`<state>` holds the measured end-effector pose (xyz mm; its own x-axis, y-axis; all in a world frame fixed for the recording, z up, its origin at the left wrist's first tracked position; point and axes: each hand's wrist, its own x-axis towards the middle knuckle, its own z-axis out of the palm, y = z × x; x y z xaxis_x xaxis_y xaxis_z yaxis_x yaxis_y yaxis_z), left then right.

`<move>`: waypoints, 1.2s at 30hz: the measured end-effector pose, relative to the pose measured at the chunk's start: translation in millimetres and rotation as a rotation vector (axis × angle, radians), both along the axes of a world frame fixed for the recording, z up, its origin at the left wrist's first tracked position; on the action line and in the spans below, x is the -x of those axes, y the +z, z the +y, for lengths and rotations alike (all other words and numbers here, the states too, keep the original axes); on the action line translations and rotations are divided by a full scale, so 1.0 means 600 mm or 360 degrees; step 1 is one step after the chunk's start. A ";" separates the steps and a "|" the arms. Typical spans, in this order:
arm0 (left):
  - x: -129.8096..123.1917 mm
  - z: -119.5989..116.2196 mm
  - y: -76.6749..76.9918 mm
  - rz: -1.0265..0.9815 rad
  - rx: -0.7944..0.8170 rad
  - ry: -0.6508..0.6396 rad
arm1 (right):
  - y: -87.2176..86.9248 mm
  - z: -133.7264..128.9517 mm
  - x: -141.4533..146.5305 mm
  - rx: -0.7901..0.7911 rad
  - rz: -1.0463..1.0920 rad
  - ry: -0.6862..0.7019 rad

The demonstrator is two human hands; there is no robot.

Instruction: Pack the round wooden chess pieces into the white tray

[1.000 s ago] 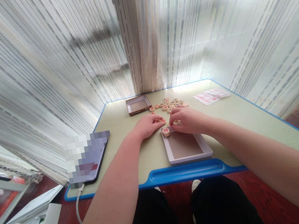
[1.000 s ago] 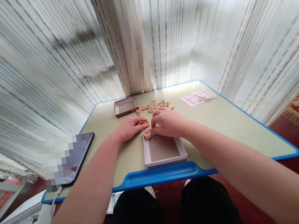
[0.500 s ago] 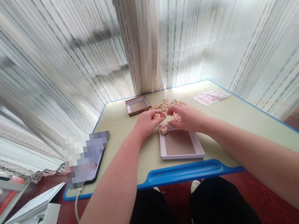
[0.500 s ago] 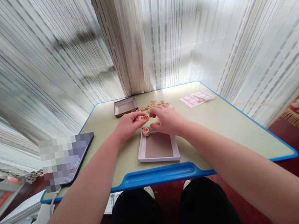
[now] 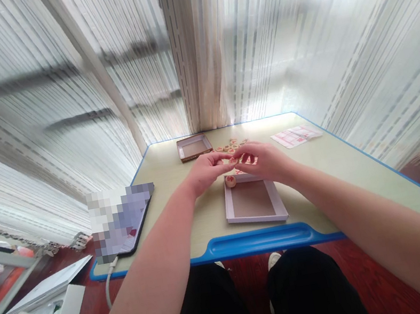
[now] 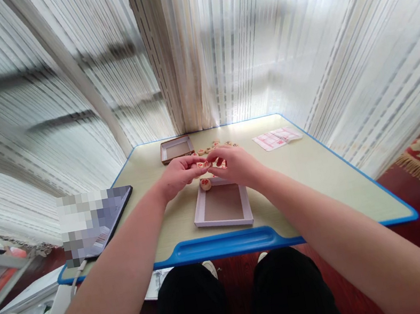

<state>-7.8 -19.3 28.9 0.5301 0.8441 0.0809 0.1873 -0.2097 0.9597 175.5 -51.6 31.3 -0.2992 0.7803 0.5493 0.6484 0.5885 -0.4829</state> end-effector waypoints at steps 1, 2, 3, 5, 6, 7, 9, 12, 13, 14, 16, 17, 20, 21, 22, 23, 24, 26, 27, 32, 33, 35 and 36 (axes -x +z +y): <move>-0.001 -0.001 0.002 -0.0008 0.0026 0.0008 | 0.001 0.000 0.000 0.0001 -0.0006 -0.0008; -0.001 -0.001 0.003 -0.0023 0.0068 0.0023 | 0.002 -0.001 0.000 0.0006 -0.0019 -0.0020; -0.002 -0.002 0.005 -0.0046 0.0123 0.0044 | 0.003 -0.002 -0.001 0.0016 -0.0037 -0.0030; -0.004 -0.001 0.006 -0.0103 0.0226 0.0120 | 0.008 -0.005 -0.001 0.0045 -0.0084 -0.0037; -0.005 0.000 0.007 -0.0129 0.0251 0.0171 | 0.011 -0.007 -0.001 0.0068 -0.0109 -0.0025; -0.005 0.001 0.006 -0.0144 0.0254 0.0222 | 0.014 -0.010 -0.001 0.0094 -0.0132 -0.0002; -0.006 0.002 0.005 -0.0138 0.0222 0.0300 | 0.019 -0.016 0.001 0.0155 -0.0187 0.0081; -0.006 0.001 0.002 -0.0103 0.0189 0.0307 | 0.022 -0.027 0.006 0.0244 -0.0302 0.0221; -0.007 0.001 0.001 -0.0095 0.0181 0.0296 | 0.022 -0.030 0.008 0.0267 -0.0352 0.0259; -0.007 0.000 0.001 -0.0089 0.0171 0.0290 | 0.022 -0.033 0.010 0.0291 -0.0408 0.0293; -0.007 0.000 -0.001 -0.0078 0.0144 0.0297 | 0.020 -0.039 0.014 0.0339 -0.0522 0.0337; -0.007 0.001 -0.002 -0.0074 0.0129 0.0309 | 0.019 -0.042 0.015 0.0364 -0.0575 0.0348; -0.008 0.005 -0.007 -0.0038 0.0072 0.0347 | 0.018 -0.046 0.017 0.0413 -0.0692 0.0335; -0.008 0.007 -0.009 -0.0014 0.0050 0.0355 | 0.018 -0.047 0.018 0.0414 -0.0719 0.0327; -0.009 0.008 -0.011 0.0013 0.0026 0.0361 | 0.018 -0.047 0.018 0.0411 -0.0739 0.0322; -0.009 0.010 -0.013 0.0042 -0.0001 0.0364 | 0.018 -0.047 0.018 0.0404 -0.0754 0.0319; -0.010 0.011 -0.015 0.0072 -0.0030 0.0363 | 0.017 -0.047 0.019 0.0398 -0.0765 0.0317; -0.010 0.013 -0.019 0.0119 -0.0084 0.0366 | 0.017 -0.047 0.019 0.0392 -0.0778 0.0321; -0.011 0.014 -0.021 0.0138 -0.0111 0.0369 | 0.017 -0.047 0.019 0.0389 -0.0781 0.0324; -0.011 0.020 -0.030 0.0196 -0.0206 0.0376 | 0.019 -0.048 0.017 0.0365 -0.0786 0.0310; -0.012 0.021 -0.031 0.0202 -0.0215 0.0377 | 0.019 -0.048 0.016 0.0363 -0.0792 0.0296; -0.011 0.023 -0.033 0.0203 -0.0220 0.0377 | 0.019 -0.047 0.016 0.0357 -0.0819 0.0268; -0.011 0.023 -0.033 0.0200 -0.0214 0.0376 | 0.018 -0.047 0.016 0.0352 -0.0836 0.0256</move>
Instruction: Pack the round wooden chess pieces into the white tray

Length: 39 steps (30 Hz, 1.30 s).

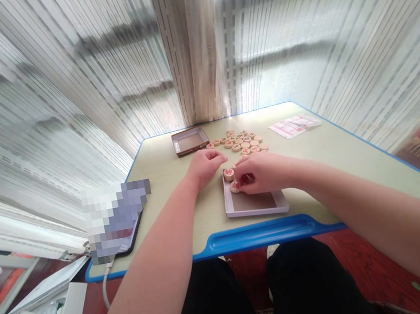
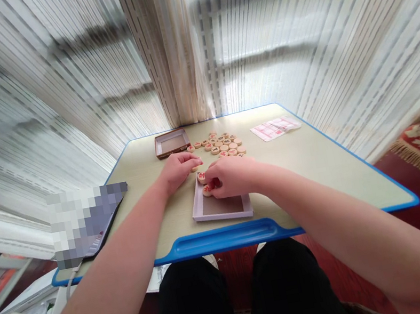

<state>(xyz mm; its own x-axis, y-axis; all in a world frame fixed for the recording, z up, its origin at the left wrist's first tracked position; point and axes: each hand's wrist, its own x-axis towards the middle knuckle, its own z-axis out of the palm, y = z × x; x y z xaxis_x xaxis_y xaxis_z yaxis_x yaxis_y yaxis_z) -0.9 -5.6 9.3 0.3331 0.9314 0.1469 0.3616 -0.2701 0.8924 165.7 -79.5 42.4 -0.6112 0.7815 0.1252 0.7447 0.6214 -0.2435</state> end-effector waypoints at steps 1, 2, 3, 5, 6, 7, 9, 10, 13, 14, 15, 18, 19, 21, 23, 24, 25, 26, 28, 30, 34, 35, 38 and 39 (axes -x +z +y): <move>0.000 0.000 0.000 -0.0004 0.0009 -0.0003 | -0.001 0.001 0.000 -0.0010 -0.0015 -0.0006; 0.000 0.000 0.001 -0.0009 0.0019 -0.0006 | -0.002 0.002 0.001 -0.0022 -0.0025 -0.0012; 0.000 -0.001 0.001 -0.0012 0.0026 -0.0009 | -0.003 0.003 0.001 -0.0033 -0.0030 -0.0017; 0.000 -0.003 0.002 -0.0009 0.0023 -0.0009 | -0.006 0.005 0.001 -0.0055 -0.0035 -0.0026; 0.000 -0.004 0.003 0.0000 0.0011 -0.0010 | -0.007 0.006 0.002 -0.0064 -0.0038 -0.0029; -0.001 -0.005 0.003 0.0013 -0.0004 -0.0015 | -0.009 0.007 0.002 -0.0071 -0.0039 -0.0031; -0.001 -0.006 0.004 0.0058 -0.0036 -0.0043 | -0.010 0.008 0.001 -0.0080 -0.0033 -0.0030; -0.001 -0.007 0.004 0.0085 -0.0049 -0.0055 | -0.010 0.009 0.001 -0.0080 -0.0028 -0.0029; -0.001 -0.007 0.004 0.0162 -0.0074 -0.0044 | -0.010 0.011 0.002 -0.0063 -0.0017 -0.0047; -0.001 -0.007 0.005 0.0180 -0.0080 -0.0033 | -0.010 0.011 0.002 -0.0055 -0.0016 -0.0057; -0.001 -0.007 0.005 0.0193 -0.0085 -0.0024 | -0.010 0.012 0.002 -0.0049 -0.0015 -0.0066; 0.000 -0.007 0.005 0.0212 -0.0101 -0.0024 | -0.010 0.013 0.003 -0.0046 -0.0011 -0.0065; 0.000 -0.007 0.004 0.0216 -0.0106 -0.0024 | -0.010 0.014 0.003 -0.0049 -0.0010 -0.0061; 0.001 -0.006 0.004 0.0229 -0.0118 -0.0026 | -0.012 0.015 0.002 -0.0055 -0.0004 -0.0058; 0.001 -0.005 0.004 0.0243 -0.0126 -0.0029 | -0.014 0.016 0.002 -0.0059 0.0003 -0.0053; 0.001 -0.005 0.004 0.0247 -0.0126 -0.0028 | -0.014 0.016 0.001 -0.0061 0.0010 -0.0050; 0.001 -0.005 0.003 0.0250 -0.0125 -0.0029 | -0.015 0.016 0.001 -0.0063 0.0018 -0.0049; 0.001 -0.005 0.003 0.0251 -0.0123 -0.0032 | -0.015 0.016 0.001 -0.0063 0.0027 -0.0050; 0.001 -0.004 0.003 0.0252 -0.0120 -0.0039 | -0.014 0.015 0.002 -0.0056 0.0040 -0.0061; 0.001 -0.004 0.003 0.0261 -0.0122 -0.0050 | -0.012 0.013 0.003 -0.0036 0.0036 -0.0078; 0.002 -0.003 0.002 0.0287 -0.0132 -0.0053 | -0.008 0.011 0.005 -0.0002 0.0016 -0.0115; 0.002 -0.003 0.001 0.0294 -0.0135 -0.0050 | -0.008 0.011 0.005 -0.0001 0.0017 -0.0119; 0.002 -0.002 0.001 0.0306 -0.0151 -0.0044 | -0.011 0.012 0.004 -0.0022 0.0026 -0.0097; 0.002 -0.002 0.000 0.0308 -0.0156 -0.0042 | -0.011 0.012 0.004 -0.0028 0.0030 -0.0086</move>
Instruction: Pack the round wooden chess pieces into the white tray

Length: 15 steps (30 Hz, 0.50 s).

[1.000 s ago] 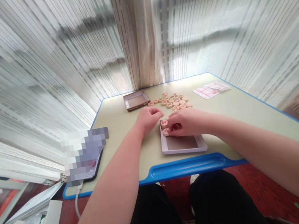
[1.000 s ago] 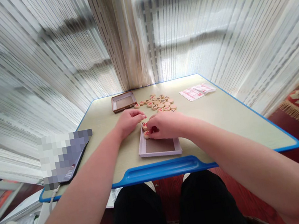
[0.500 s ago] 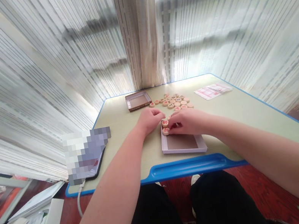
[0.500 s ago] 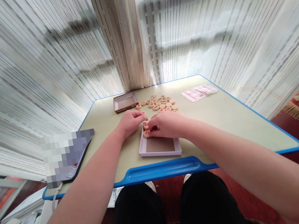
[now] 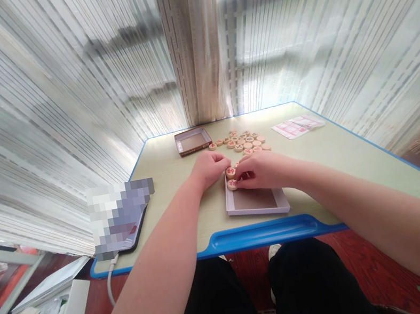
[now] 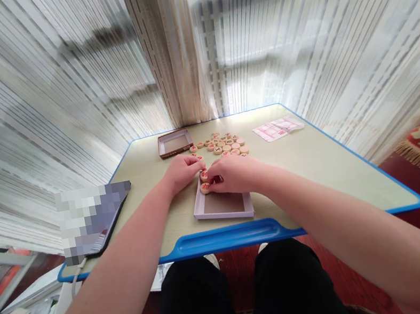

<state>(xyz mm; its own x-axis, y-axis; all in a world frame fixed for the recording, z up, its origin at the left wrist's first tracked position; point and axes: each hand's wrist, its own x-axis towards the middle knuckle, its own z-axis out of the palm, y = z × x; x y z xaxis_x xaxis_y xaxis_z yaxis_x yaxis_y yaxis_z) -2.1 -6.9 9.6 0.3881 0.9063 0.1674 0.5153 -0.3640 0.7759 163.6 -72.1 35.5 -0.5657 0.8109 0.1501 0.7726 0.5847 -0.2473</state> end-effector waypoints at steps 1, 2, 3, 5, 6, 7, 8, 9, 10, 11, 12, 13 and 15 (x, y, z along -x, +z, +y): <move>0.000 0.000 0.000 0.0001 -0.0003 0.0001 | -0.001 0.000 0.000 -0.0002 0.0002 0.0010; 0.000 0.000 0.000 0.0002 -0.0005 0.0003 | -0.001 0.001 -0.001 -0.0002 0.0001 0.0015; 0.000 0.000 0.000 0.0004 -0.0005 0.0004 | -0.002 0.001 -0.001 0.0000 -0.0001 0.0016; 0.000 -0.001 0.000 0.0005 -0.0008 0.0009 | -0.003 0.003 -0.002 0.0008 -0.0013 0.0013; 0.000 -0.001 0.000 0.0003 -0.0011 0.0011 | -0.003 0.004 -0.002 0.0009 -0.0018 0.0014; 0.000 -0.001 0.000 0.0000 -0.0013 0.0012 | -0.003 0.005 -0.002 0.0011 -0.0022 0.0018; 0.000 -0.002 0.000 -0.0004 -0.0015 0.0012 | -0.003 0.005 -0.003 0.0013 -0.0023 0.0023; 0.000 -0.003 0.001 -0.0010 -0.0017 0.0011 | -0.003 0.006 -0.003 0.0015 -0.0021 0.0028; 0.000 -0.003 0.001 -0.0015 -0.0018 0.0009 | -0.003 0.006 -0.003 0.0018 -0.0017 0.0033; 0.000 -0.004 0.001 -0.0019 -0.0018 0.0007 | -0.002 0.006 -0.003 0.0020 -0.0016 0.0036; 0.000 -0.004 0.002 -0.0022 -0.0017 0.0005 | 0.000 0.005 -0.003 0.0022 -0.0020 0.0041; 0.000 -0.004 0.002 -0.0023 -0.0016 0.0007 | 0.002 0.004 -0.003 0.0019 -0.0031 0.0048; 0.000 -0.004 0.002 -0.0024 -0.0016 0.0016 | 0.008 0.001 -0.003 -0.0003 -0.0062 0.0036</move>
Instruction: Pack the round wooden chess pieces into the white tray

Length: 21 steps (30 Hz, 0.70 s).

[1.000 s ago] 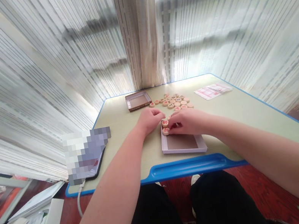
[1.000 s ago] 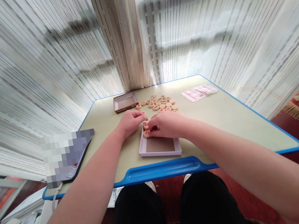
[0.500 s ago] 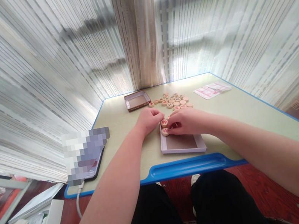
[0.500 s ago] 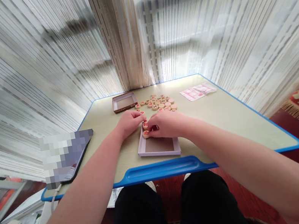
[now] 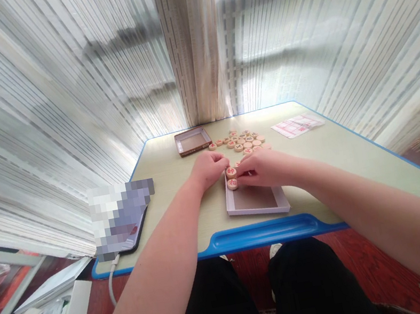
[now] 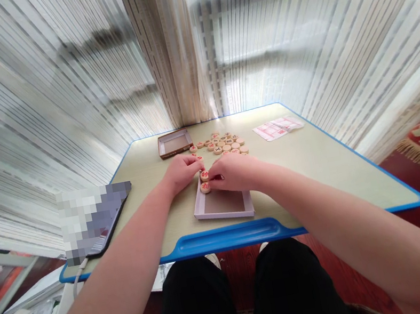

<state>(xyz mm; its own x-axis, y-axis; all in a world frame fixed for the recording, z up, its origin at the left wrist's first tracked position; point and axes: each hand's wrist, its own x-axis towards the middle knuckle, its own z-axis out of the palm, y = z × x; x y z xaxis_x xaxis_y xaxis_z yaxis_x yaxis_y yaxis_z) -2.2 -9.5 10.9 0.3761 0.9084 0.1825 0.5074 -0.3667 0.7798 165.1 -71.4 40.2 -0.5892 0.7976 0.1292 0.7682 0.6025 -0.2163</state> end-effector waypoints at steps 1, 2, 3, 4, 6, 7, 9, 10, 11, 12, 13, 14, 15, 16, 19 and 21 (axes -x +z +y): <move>0.000 0.000 0.000 0.0000 -0.0001 0.0008 | 0.003 -0.002 0.000 -0.0017 -0.0019 -0.0020; 0.000 0.000 0.000 -0.0002 -0.0002 0.0016 | 0.005 -0.003 0.000 -0.0034 -0.0040 -0.0043; 0.000 0.000 0.000 -0.0005 -0.0004 0.0025 | 0.007 -0.004 0.000 -0.0052 -0.0066 -0.0068; -0.001 0.000 0.000 -0.0007 -0.0005 0.0031 | 0.008 -0.005 0.000 -0.0069 -0.0096 -0.0089; -0.001 0.000 -0.001 -0.0009 -0.0002 0.0034 | 0.008 -0.005 0.000 -0.0086 -0.0173 -0.0111; -0.001 0.000 -0.001 -0.0008 -0.0002 0.0034 | 0.008 -0.004 0.000 -0.0089 -0.0210 -0.0122; -0.001 0.001 -0.001 -0.0002 -0.0008 0.0032 | 0.006 -0.003 0.000 -0.0082 -0.0271 -0.0150; -0.001 0.001 -0.001 0.0001 -0.0014 0.0031 | 0.005 -0.003 0.000 -0.0077 -0.0294 -0.0164; -0.001 0.001 -0.002 0.0003 -0.0020 0.0030 | 0.005 -0.003 0.000 -0.0070 -0.0313 -0.0175; 0.000 0.002 -0.002 0.0005 -0.0024 0.0028 | 0.005 -0.003 0.001 -0.0065 -0.0326 -0.0182; 0.000 0.002 -0.002 0.0007 -0.0025 0.0026 | 0.005 -0.003 0.001 -0.0058 -0.0333 -0.0182; 0.000 0.002 -0.002 0.0008 -0.0025 0.0024 | 0.006 -0.003 0.001 -0.0050 -0.0334 -0.0177; 0.000 0.002 -0.002 0.0009 -0.0023 0.0025 | 0.006 -0.003 0.002 -0.0045 -0.0329 -0.0169; 0.000 0.002 -0.003 0.0012 -0.0020 0.0021 | 0.007 -0.003 0.002 -0.0040 -0.0322 -0.0158; 0.000 0.003 -0.003 0.0021 -0.0012 0.0007 | 0.006 -0.002 0.001 -0.0046 -0.0290 -0.0149; 0.000 0.003 -0.004 0.0024 -0.0008 0.0004 | 0.005 -0.001 0.001 -0.0059 -0.0268 -0.0159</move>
<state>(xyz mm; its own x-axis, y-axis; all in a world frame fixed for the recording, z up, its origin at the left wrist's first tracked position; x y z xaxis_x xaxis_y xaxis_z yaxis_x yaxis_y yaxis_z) -2.2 -7.7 8.5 0.3764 0.9085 0.1814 0.5201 -0.3693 0.7702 164.7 -72.1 43.0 -0.5231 0.8497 0.0658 0.8480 0.5267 -0.0591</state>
